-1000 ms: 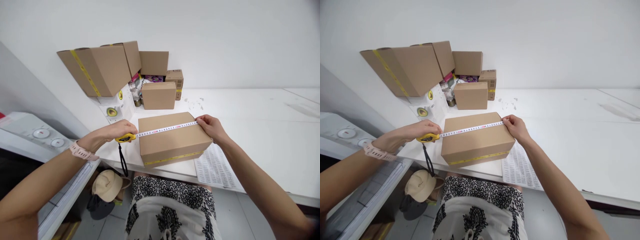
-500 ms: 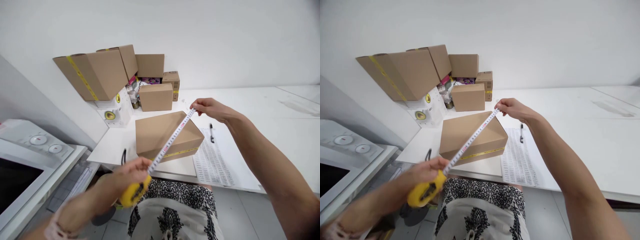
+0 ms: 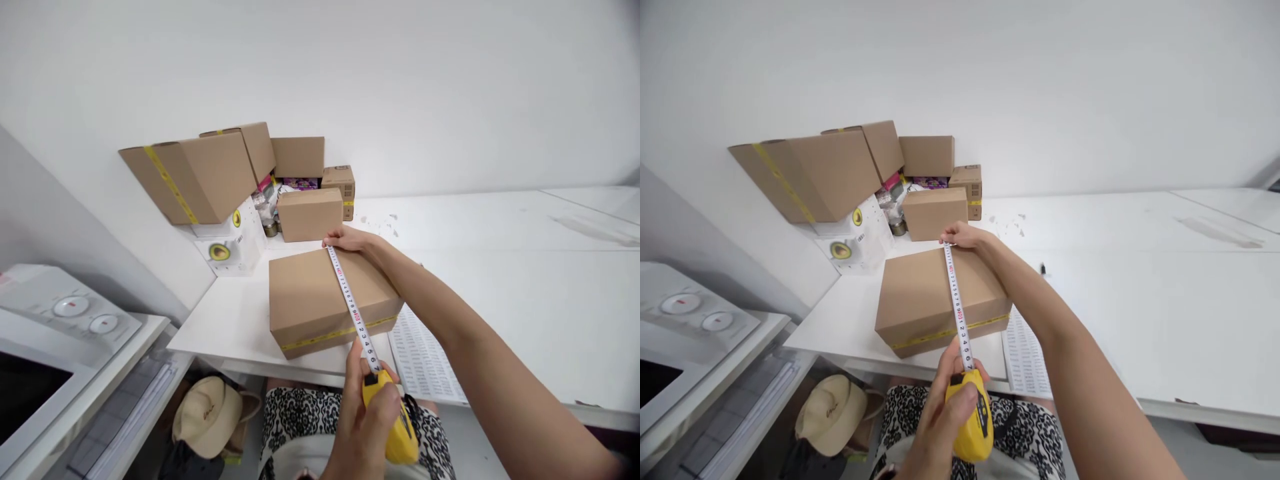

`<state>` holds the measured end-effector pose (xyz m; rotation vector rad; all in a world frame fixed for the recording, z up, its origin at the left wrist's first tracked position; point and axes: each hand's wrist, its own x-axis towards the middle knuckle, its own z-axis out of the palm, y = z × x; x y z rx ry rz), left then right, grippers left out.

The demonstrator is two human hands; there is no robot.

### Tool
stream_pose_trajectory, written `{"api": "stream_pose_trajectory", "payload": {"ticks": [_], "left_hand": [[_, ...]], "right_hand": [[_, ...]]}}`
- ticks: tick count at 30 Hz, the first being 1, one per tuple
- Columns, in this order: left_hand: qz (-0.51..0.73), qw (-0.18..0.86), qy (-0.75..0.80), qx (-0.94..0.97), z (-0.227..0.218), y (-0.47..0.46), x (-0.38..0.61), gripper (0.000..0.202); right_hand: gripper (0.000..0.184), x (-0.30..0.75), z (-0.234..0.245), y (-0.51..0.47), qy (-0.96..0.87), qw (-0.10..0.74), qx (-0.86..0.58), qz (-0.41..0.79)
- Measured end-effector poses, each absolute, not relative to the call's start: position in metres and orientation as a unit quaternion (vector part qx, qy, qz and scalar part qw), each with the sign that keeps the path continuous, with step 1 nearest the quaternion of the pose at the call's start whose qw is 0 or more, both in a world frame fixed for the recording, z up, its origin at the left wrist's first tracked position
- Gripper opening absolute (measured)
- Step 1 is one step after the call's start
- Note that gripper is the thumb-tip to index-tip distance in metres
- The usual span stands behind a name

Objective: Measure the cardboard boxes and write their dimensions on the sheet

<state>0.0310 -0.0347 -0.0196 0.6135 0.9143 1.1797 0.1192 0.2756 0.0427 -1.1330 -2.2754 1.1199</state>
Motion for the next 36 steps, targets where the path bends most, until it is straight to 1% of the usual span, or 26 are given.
{"api": "stream_pose_trajectory", "payload": {"ticks": [2,6,8,13,17,19,23,29,36], "left_hand": [[0.528,0.705,0.398,0.255,-0.025,-0.034,0.032,0.084],[0.525,0.729,0.355,0.259,-0.034,-0.036,0.040,0.095],[0.513,0.735,0.352,0.272,-0.034,-0.035,0.044,0.101],[0.512,0.730,0.359,0.276,-0.032,-0.026,0.042,0.114],[0.509,0.727,0.370,0.274,-0.027,-0.021,0.036,0.123],[0.506,0.729,0.377,0.267,-0.022,-0.021,0.034,0.119],[0.514,0.720,0.379,0.272,-0.016,-0.014,0.033,0.105],[0.540,0.701,0.369,0.284,-0.020,0.001,0.033,0.084],[0.548,0.692,0.375,0.283,-0.019,0.000,0.035,0.076]], "right_hand": [[0.027,0.123,0.042,0.257,-0.780,0.213,-0.410,0.422],[0.031,0.139,0.046,0.201,-0.730,0.322,-0.380,0.468],[0.034,0.145,0.051,0.178,-0.714,0.347,-0.367,0.485],[0.037,0.140,0.062,0.162,-0.701,0.344,-0.385,0.492],[0.039,0.140,0.058,0.167,-0.697,0.339,-0.380,0.505],[0.041,0.143,0.054,0.169,-0.698,0.335,-0.374,0.510],[0.042,0.141,0.045,0.184,-0.706,0.322,-0.387,0.497],[0.034,0.130,0.037,0.231,-0.741,0.264,-0.413,0.460],[0.030,0.122,0.020,0.280,-0.789,0.207,-0.402,0.416]]}}
